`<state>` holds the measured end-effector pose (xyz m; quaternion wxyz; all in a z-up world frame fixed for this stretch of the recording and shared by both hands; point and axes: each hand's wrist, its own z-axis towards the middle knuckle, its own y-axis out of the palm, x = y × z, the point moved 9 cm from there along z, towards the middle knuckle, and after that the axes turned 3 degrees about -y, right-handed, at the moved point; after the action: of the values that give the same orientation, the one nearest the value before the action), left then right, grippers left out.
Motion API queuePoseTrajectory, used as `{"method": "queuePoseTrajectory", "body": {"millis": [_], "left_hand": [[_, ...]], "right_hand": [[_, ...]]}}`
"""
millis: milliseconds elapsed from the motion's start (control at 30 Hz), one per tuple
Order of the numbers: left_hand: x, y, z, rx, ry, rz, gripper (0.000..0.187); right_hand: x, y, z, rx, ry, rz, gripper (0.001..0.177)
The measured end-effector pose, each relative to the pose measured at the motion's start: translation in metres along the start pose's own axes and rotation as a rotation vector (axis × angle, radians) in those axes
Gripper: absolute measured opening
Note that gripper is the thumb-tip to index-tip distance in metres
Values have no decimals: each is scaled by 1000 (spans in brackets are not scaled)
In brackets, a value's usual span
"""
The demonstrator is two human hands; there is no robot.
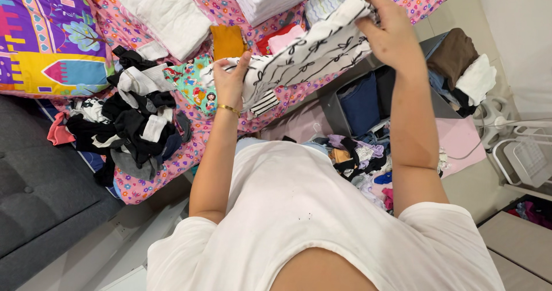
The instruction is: The person sorts clothing items by picking up garments from a bed and placing them into organized piles or containers.
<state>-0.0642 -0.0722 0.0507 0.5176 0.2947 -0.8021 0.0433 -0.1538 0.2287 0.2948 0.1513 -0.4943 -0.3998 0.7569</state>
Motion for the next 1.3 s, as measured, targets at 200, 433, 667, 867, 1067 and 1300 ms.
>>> {"method": "queuePoseTrajectory", "body": {"millis": [200,433,667,867,1067,1300], "left_hand": [[95,24,-43,-424,533,292,39],[114,-7,1,-209,541,584,20],[102,-15,21,-362,764,763,24],[63,-78,108,-419,349,870,26],[109,-131,151,-229,394,866,29],[154,-163,95,-128,869,803,25]], "right_hand": [[-51,-12,3,223,-332,-73,40],[-30,-8,21,-158,-279,-109,40],[4,42,51,-330,-108,77,27],[30,133,130,-436,-165,283,25],[-13,175,199,-218,-482,279,25],[-49,182,154,-265,-354,186,36]]}}
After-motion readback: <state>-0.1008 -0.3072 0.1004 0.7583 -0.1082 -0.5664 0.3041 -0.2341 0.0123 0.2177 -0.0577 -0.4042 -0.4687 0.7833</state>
